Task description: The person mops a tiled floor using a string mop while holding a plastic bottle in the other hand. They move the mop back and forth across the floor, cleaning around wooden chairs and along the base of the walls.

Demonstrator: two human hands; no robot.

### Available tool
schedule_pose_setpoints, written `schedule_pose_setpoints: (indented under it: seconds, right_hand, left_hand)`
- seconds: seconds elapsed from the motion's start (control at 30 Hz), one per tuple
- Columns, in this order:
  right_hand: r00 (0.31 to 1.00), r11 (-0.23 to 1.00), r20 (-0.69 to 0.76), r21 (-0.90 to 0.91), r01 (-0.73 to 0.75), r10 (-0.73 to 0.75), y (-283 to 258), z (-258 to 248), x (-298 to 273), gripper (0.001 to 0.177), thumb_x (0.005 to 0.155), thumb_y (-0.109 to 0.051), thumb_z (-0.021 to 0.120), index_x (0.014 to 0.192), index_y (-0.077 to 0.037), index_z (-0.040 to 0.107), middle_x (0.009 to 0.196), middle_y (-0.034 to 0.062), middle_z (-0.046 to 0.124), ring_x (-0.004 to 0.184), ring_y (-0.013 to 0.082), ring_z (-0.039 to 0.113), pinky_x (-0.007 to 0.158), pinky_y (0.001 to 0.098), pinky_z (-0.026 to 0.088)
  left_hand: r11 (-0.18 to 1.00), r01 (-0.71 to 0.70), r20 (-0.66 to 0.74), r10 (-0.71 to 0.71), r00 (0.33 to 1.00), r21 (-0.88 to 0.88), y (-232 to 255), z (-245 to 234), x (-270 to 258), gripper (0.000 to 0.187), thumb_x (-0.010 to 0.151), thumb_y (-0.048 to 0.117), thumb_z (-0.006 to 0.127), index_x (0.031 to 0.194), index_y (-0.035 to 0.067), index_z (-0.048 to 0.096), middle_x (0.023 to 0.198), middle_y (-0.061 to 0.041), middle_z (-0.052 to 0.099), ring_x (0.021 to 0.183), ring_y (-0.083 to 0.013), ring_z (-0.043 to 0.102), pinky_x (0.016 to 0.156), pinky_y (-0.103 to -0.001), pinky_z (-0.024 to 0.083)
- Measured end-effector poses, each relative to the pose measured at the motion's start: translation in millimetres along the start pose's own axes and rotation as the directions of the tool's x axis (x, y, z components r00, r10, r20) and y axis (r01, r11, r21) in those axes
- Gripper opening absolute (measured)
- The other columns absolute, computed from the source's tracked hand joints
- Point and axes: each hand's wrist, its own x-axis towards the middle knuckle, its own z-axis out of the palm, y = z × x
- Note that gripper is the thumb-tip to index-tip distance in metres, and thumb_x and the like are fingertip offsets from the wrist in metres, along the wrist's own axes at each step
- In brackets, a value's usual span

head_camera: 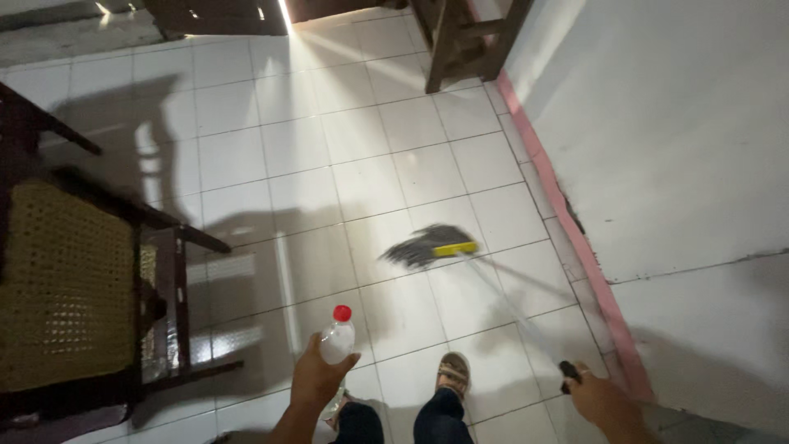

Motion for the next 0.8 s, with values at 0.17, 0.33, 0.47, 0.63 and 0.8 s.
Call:
schedule_pose_setpoints:
  seconds: [0.17,0.33,0.47,0.63,0.8]
  right_hand:
    - [0.999,0.982,0.014,0.185,-0.032,0.030,34.8,-10.5,51.4,0.060,0.099,-0.045,0.054,0.155,-0.027,0.037,0.108,0.0144,0.074,0.101,0.0314,0.072,0.091,0.0484,0.057]
    - [0.995,0.968,0.051,0.242,0.070,-0.085,-4.6,-40.1,65.3,0.061,0.100,-0.042,0.053,0.154,-0.019,0.036,0.105,0.0164,0.074,0.098,0.0323,0.072,0.088,0.0486,0.057]
    - [0.949,0.947,0.066,0.120,0.298,-0.307,-47.7,-34.5,57.9,0.062,0.101,-0.040,0.052,0.154,-0.013,0.035,0.103,0.0180,0.074,0.095,0.0330,0.072,0.085,0.0487,0.058]
    - [0.841,0.824,0.003,-0.202,0.530,-0.540,-101.1,-20.0,35.4,0.055,0.104,-0.036,0.048,0.153,-0.014,0.038,0.101,0.0161,0.073,0.094,0.0324,0.072,0.079,0.0486,0.058]
    - [0.835,0.811,0.032,-0.221,0.541,-0.549,-142.1,-43.1,16.9,0.045,0.103,-0.038,0.050,0.145,-0.024,0.048,0.105,0.0126,0.071,0.100,0.0304,0.070,0.080,0.0473,0.057]
  left_hand:
    - [0.998,0.007,0.046,-0.005,0.999,-0.058,54.0,45.9,-11.2,0.083,0.069,0.041,0.089,0.135,0.007,0.051,0.117,-0.021,0.072,0.111,-0.0348,0.071,0.095,-0.043,0.057]
    - [0.997,0.065,0.071,-0.063,0.996,-0.032,89.2,71.0,-14.4,0.084,0.072,0.043,0.088,0.138,0.007,0.049,0.121,-0.022,0.071,0.113,-0.0350,0.071,0.098,-0.043,0.056]
    - [0.994,0.107,0.026,-0.107,0.994,0.006,104.1,88.9,-16.6,0.081,0.073,0.046,0.086,0.136,0.010,0.050,0.119,-0.019,0.072,0.111,-0.0356,0.071,0.097,-0.045,0.057]
    - [0.982,0.189,0.027,-0.189,0.982,-0.003,101.9,104.8,-12.7,0.080,0.073,0.048,0.084,0.135,0.009,0.051,0.119,-0.020,0.072,0.110,-0.0360,0.073,0.097,-0.045,0.058]
    - [0.992,0.120,-0.078,-0.118,0.990,0.023,100.0,124.9,-4.7,0.086,0.072,0.050,0.088,0.134,0.005,0.049,0.119,-0.024,0.070,0.113,-0.0379,0.069,0.098,-0.044,0.055]
